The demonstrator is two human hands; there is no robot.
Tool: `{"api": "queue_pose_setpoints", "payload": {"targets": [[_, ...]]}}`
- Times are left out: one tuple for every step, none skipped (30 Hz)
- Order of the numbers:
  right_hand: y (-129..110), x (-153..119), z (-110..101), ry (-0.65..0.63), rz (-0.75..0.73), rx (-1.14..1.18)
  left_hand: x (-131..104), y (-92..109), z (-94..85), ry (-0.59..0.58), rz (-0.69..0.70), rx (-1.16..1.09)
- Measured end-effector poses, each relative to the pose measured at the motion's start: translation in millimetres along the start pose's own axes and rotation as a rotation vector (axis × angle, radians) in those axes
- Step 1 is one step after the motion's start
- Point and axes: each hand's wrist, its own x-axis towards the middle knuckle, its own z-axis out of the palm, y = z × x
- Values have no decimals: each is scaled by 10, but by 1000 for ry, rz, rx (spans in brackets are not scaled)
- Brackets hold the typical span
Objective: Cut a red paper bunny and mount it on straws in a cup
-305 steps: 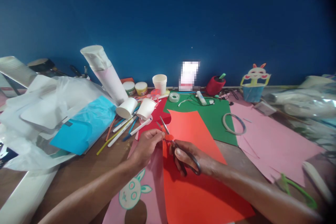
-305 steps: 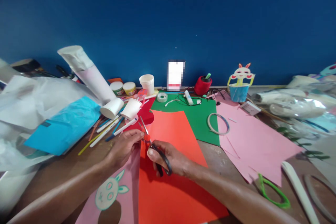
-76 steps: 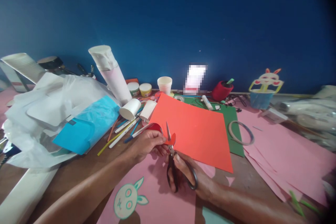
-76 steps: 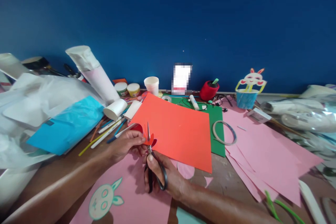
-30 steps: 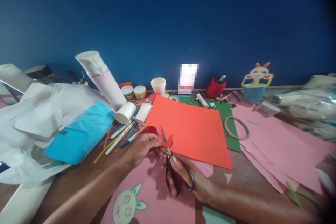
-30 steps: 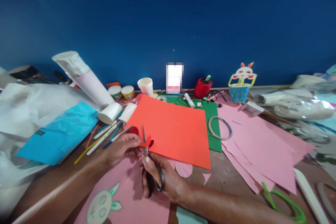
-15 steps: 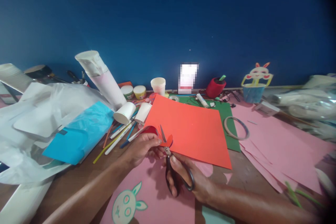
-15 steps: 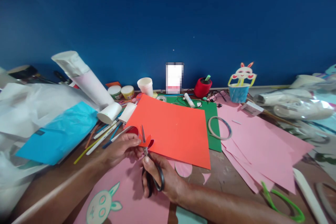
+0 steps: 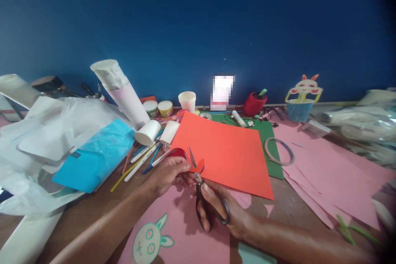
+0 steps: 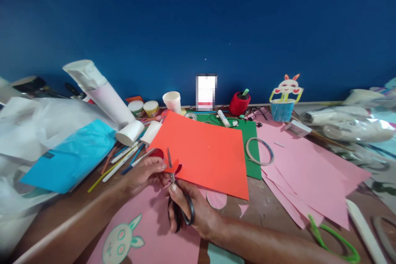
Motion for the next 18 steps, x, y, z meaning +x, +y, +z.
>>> {"api": "queue_pose_setpoints", "payload": {"targets": [[5, 0, -2, 1, 3, 1, 2, 0, 0, 2, -2, -3], [9, 0, -4, 2, 8, 1, 5, 0, 0, 3, -5, -4], [12, -1, -5, 3, 12, 1, 6, 1, 0, 6, -8, -2], [12, -1, -6, 4, 14, 0, 6, 3, 0, 9, -9, 1], [11, -1, -6, 4, 14, -2, 4, 6, 2, 11, -11, 5], [10, -1, -7, 3, 11, -7, 0, 12, 5, 15, -12, 10], [8, 0, -7, 2, 6, -16, -6, 21, 9, 20, -13, 16], [7, 2, -9, 0, 0, -28, -13, 31, 14, 20, -14, 25], [8, 4, -12, -5, -8, -42, -20, 43, 20, 20, -14, 36], [11, 7, -15, -11, -16, -56, -28, 56, 27, 21, -12, 51], [17, 10, -19, -17, -24, -67, -34, 66, 34, 26, -8, 67], [26, 13, -24, -22, -32, -76, -39, 74, 41, 40, -1, 85], [36, 15, -29, -25, -39, -84, -41, 77, 47, 59, 6, 100], [46, 17, -33, -28, -46, -89, -41, 76, 51, 83, 11, 111], [56, 19, -36, -29, -50, -92, -40, 72, 54, 105, 16, 115], [64, 19, -38, -29, -49, -91, -37, 64, 56, 119, 19, 116], [70, 19, -39, -27, -46, -87, -33, 55, 56, 125, 23, 112], [73, 18, -39, -27, -42, -80, -30, 47, 55, 124, 27, 104]]}}
